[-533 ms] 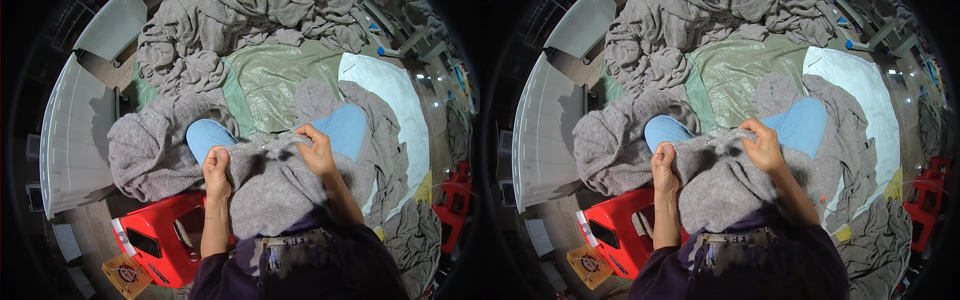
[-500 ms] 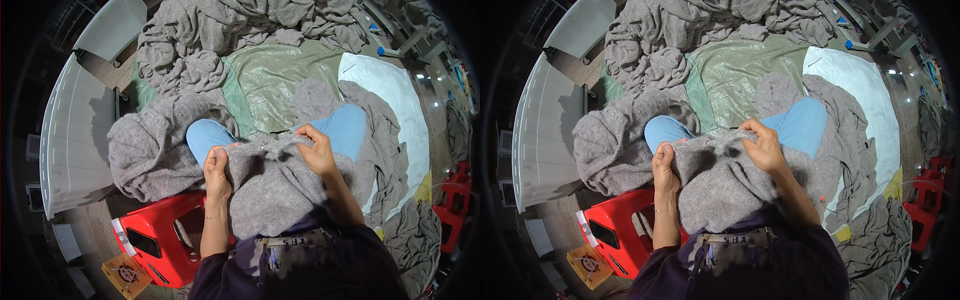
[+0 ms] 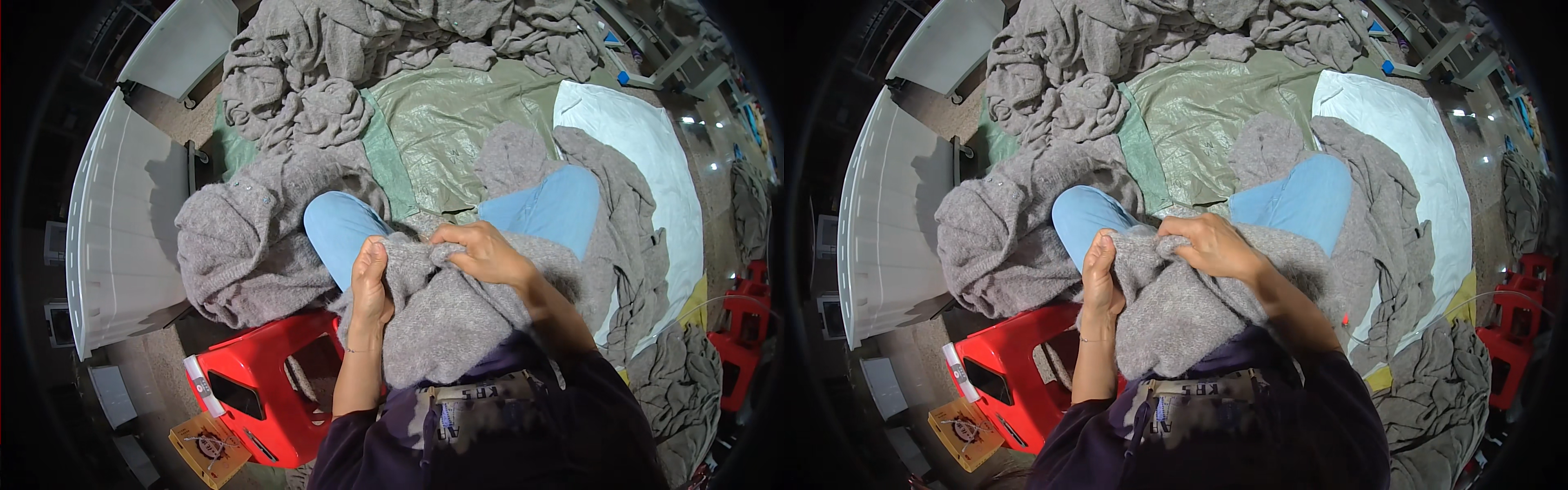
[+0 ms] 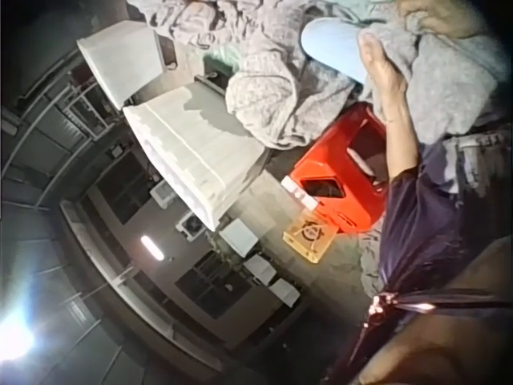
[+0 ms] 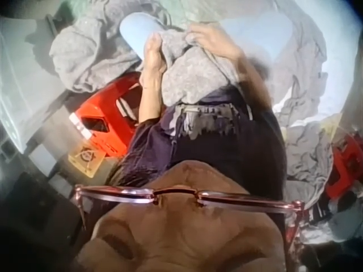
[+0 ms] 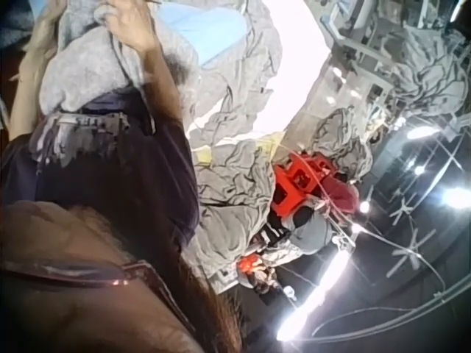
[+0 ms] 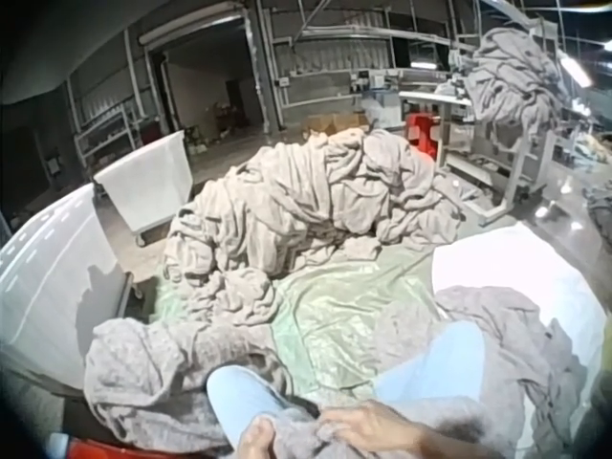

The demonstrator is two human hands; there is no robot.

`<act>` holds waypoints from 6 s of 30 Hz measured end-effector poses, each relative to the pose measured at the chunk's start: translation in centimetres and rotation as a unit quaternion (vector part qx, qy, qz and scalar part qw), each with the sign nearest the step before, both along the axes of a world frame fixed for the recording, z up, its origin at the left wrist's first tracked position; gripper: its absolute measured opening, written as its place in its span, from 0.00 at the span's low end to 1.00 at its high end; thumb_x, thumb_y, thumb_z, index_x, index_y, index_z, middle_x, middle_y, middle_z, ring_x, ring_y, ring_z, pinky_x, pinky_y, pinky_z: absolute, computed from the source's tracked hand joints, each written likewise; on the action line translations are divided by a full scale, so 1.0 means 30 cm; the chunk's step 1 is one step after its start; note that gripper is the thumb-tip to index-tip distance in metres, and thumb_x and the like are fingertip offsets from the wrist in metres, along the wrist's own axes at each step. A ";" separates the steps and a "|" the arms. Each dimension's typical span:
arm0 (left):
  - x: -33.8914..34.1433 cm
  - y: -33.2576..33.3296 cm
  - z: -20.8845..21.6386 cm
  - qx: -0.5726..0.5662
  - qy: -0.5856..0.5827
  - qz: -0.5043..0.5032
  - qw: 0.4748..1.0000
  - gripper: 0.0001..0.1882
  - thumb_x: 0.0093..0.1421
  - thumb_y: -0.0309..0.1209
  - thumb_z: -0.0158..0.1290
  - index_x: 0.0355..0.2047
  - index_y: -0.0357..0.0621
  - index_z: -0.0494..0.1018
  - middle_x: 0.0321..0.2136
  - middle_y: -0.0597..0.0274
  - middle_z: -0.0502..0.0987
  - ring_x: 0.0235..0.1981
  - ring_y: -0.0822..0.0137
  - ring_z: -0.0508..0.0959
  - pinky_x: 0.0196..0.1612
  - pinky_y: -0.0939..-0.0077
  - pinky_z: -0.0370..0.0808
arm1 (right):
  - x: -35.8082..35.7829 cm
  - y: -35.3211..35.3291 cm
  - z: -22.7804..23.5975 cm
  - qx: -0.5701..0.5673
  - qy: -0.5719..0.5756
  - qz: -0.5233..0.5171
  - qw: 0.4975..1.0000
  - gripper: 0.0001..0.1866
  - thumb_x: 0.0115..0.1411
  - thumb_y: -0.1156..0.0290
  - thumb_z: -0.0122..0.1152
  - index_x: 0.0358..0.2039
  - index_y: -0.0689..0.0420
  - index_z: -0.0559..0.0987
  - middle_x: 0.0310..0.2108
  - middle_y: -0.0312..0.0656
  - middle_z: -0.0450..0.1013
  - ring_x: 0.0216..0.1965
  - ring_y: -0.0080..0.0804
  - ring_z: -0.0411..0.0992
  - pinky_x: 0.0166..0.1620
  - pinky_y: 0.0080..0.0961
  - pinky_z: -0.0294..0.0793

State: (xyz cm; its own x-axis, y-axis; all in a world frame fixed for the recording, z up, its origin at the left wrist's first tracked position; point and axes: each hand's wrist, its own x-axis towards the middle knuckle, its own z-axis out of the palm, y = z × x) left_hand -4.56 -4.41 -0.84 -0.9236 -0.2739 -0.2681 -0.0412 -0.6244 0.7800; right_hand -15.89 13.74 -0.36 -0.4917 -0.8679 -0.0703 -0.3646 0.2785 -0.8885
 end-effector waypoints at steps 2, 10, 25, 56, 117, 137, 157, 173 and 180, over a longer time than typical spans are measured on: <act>0.007 0.007 -0.014 -0.022 0.008 0.004 1.000 0.11 0.67 0.37 0.45 0.35 0.42 0.66 0.30 0.64 0.74 0.32 0.75 0.73 0.39 0.77 0.71 | 0.034 -0.012 -0.025 -0.101 0.198 -0.059 0.973 0.18 0.44 0.80 0.56 0.40 0.60 0.74 0.34 0.51 0.74 0.33 0.49 0.74 0.34 0.36 0.73; 0.008 0.061 0.020 -0.078 0.037 0.063 0.994 0.10 0.66 0.36 0.47 0.36 0.41 0.66 0.29 0.54 0.79 0.32 0.69 0.77 0.38 0.77 0.75 | 0.132 -0.025 -0.037 -0.188 0.329 -0.233 0.895 0.18 0.36 0.81 0.58 0.34 0.62 0.75 0.24 0.46 0.68 0.22 0.46 0.70 0.23 0.34 0.69; -0.004 0.058 0.019 -0.421 0.072 -0.051 0.903 0.05 0.56 0.21 0.56 0.33 0.36 0.78 0.28 0.64 0.77 0.28 0.76 0.73 0.32 0.82 0.69 | 0.151 -0.026 -0.041 -0.201 0.420 -0.169 0.869 0.13 0.42 0.81 0.57 0.32 0.59 0.76 0.21 0.38 0.65 0.19 0.32 0.69 0.21 0.26 0.68; 0.031 -0.006 0.018 -0.134 -0.045 -0.039 0.989 0.08 0.62 0.31 0.55 0.28 0.40 0.75 0.24 0.74 0.73 0.26 0.83 0.69 0.31 0.87 0.65 | 0.112 -0.011 0.104 -0.159 0.018 -0.179 0.971 0.17 0.48 0.80 0.55 0.41 0.60 0.73 0.23 0.37 0.65 0.25 0.27 0.64 0.32 0.22 0.65; 0.025 0.055 0.071 -0.038 -0.032 -0.025 0.998 0.03 0.58 0.22 0.55 0.32 0.34 0.76 0.28 0.67 0.78 0.29 0.80 0.74 0.35 0.87 0.70 | 0.181 0.031 0.139 -0.191 0.292 -0.117 0.930 0.10 0.44 0.86 0.60 0.30 0.65 0.77 0.28 0.46 0.71 0.28 0.38 0.73 0.31 0.28 0.73; 0.064 0.090 -0.004 -0.229 0.017 0.012 0.973 0.08 0.52 0.17 0.59 0.32 0.37 0.75 0.32 0.66 0.77 0.34 0.76 0.75 0.41 0.82 0.72 | 0.138 0.014 0.064 -0.165 0.048 -0.120 0.978 0.12 0.47 0.84 0.55 0.35 0.65 0.75 0.30 0.47 0.70 0.33 0.38 0.73 0.35 0.27 0.71; 0.074 0.142 0.047 -0.447 0.033 0.079 0.891 0.09 0.52 0.14 0.52 0.33 0.34 0.77 0.30 0.57 0.78 0.29 0.74 0.75 0.34 0.84 0.71 | 0.217 -0.041 0.033 -0.168 0.278 -0.217 0.921 0.11 0.41 0.82 0.60 0.29 0.63 0.73 0.22 0.46 0.66 0.21 0.43 0.70 0.23 0.32 0.68; 0.101 -0.143 0.063 -0.062 -0.044 -0.072 0.995 0.08 0.56 0.30 0.60 0.32 0.39 0.75 0.30 0.64 0.79 0.30 0.76 0.76 0.39 0.83 0.70 | 0.014 0.281 0.121 -0.119 -0.131 -0.335 0.925 0.19 0.45 0.86 0.52 0.40 0.64 0.76 0.30 0.39 0.72 0.34 0.29 0.72 0.41 0.20 0.69; -0.010 0.013 0.134 -0.081 -0.012 -0.121 0.989 0.06 0.59 0.26 0.56 0.35 0.35 0.75 0.31 0.63 0.78 0.31 0.78 0.75 0.36 0.84 0.72 | 0.095 0.092 0.287 -0.123 -0.085 -0.118 0.982 0.15 0.50 0.81 0.59 0.40 0.62 0.75 0.27 0.33 0.68 0.28 0.18 0.65 0.34 0.16 0.63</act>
State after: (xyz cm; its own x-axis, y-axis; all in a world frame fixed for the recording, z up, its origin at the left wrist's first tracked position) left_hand -4.85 -4.01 3.17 -0.9616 -0.0860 -0.2605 -0.1935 -0.4605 0.8663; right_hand -13.05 16.50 8.26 -0.6802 -0.7324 0.0292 -0.1566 0.1063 -0.9819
